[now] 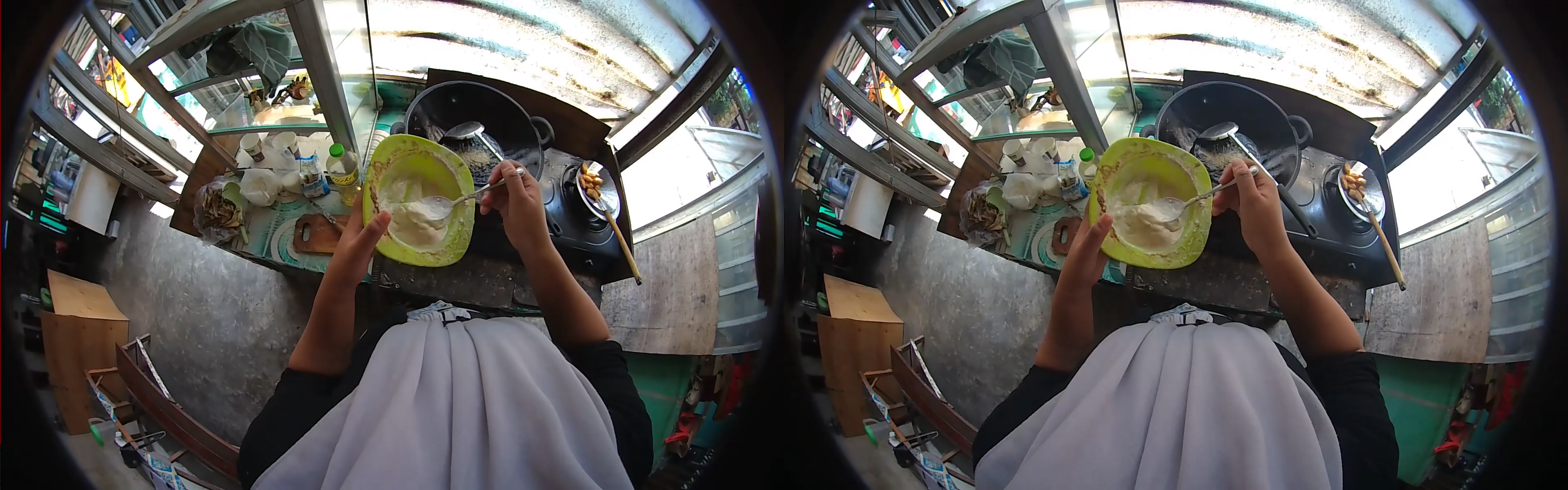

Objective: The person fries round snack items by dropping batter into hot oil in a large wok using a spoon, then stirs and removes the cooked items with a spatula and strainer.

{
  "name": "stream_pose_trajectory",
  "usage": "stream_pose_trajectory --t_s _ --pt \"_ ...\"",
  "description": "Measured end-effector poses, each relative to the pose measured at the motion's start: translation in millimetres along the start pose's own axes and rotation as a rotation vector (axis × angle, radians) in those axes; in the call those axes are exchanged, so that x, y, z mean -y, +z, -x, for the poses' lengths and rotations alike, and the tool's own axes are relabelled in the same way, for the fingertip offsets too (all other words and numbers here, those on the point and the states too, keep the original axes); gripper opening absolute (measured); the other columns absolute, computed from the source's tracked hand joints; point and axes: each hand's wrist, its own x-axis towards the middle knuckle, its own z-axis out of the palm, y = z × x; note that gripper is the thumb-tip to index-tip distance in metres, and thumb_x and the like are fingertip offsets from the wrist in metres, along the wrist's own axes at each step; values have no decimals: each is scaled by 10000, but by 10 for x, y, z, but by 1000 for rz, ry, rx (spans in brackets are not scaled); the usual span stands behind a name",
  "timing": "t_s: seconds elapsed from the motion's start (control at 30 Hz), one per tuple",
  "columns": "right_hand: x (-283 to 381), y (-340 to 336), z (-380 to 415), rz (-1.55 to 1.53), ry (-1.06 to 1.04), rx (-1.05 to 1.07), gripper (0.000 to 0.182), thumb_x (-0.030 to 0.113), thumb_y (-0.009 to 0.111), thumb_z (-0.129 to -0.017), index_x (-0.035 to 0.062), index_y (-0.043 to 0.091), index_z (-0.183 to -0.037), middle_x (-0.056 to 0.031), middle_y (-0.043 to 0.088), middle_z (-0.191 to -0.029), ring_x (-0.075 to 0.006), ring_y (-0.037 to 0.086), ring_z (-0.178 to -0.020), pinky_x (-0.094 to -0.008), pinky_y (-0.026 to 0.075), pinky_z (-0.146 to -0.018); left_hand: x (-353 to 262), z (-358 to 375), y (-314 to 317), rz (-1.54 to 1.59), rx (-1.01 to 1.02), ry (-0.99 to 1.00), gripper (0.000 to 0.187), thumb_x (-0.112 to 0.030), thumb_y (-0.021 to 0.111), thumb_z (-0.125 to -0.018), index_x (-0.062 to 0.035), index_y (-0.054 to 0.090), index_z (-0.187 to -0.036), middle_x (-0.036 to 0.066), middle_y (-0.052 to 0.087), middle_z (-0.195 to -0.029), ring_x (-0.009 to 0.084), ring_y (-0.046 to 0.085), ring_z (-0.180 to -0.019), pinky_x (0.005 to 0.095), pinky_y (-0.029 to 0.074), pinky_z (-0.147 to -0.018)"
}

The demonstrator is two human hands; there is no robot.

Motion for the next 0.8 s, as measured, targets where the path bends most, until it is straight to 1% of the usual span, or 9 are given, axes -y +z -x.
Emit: stream_pose_trajectory --t_s 0.07,0.17,0.33,0.37,0.47,0.57,0.67,0.7,0.8 --pt "22 -49 -26 -57 -7 -27 268 262 443 -984 50 539 -851 -58 590 -635 -128 604 -569 -273 516 -558 54 -16 3 -11 -22 -16 688 -350 560 -916 -12 238 -1422 120 424 -1324 183 430 -1210 297 357 -996" --pt "56 -147 -70 -93 -42 -64 262 262 447 -981 53 543 -856 -62 598 -647 -138 612 -588 -286 527 -578 124 -55 -7 144 -34 -99 629 -330 527 -931 -25 261 -1414 132 419 -1361 231 446 -1240 396 393 -1011" --pt "126 -627 -381 -116 -86 -291 260 267 449 -978 55 558 -874 -70 613 -661 -160 620 -589 -297 526 -584 251 -95 -44 296 -159 -123 568 -383 495 -937 -40 336 -1361 134 527 -1258 244 584 -1082 371 553 -790" --pt "91 -761 -463 -26 -132 -287 272 266 443 -981 44 573 -893 -79 633 -679 -171 633 -605 -286 519 -596 243 -79 -67 302 -180 -119 559 -392 487 -938 -44 346 -1353 134 543 -1239 246 604 -1053 366 573 -749" --pt "-95 -1103 -712 437 -302 -310 284 259 440 -980 34 587 -886 -87 647 -690 -160 641 -618 -283 508 -606 208 5 -105 324 -194 -111 554 -383 514 -930 -54 357 -1346 118 538 -1237 232 581 -1087 375 522 -850" --pt "-286 -1140 -770 840 -377 -275 246 218 462 -965 27 596 -887 -106 656 -707 -200 649 -628 -328 494 -608 137 118 -18 274 -283 -40 566 -403 505 -929 -63 347 -1354 118 526 -1252 232 582 -1082 370 526 -838" --pt "-496 -1133 -795 1230 -624 -58 181 170 504 -928 28 599 -868 -124 653 -729 -268 639 -650 -391 476 -611 166 226 -39 277 -355 -30 574 -419 487 -932 -78 334 -1368 119 504 -1283 236 575 -1096 373 530 -845" --pt "-523 -1141 -804 1282 -664 71 120 150 544 -892 48 603 -865 -114 649 -748 -298 620 -714 -413 450 -670 188 254 -56 275 -373 -23 581 -432 475 -933 -79 332 -1372 125 496 -1295 249 572 -1107 385 538 -847" --pt "-581 -1172 -777 1449 -716 153 96 158 566 -878 72 603 -855 -89 641 -744 -265 613 -750 -391 424 -724 200 343 -29 277 -428 6 596 -453 460 -933 -83 325 -1380 131 487 -1310 260 567 -1119 386 542 -851"
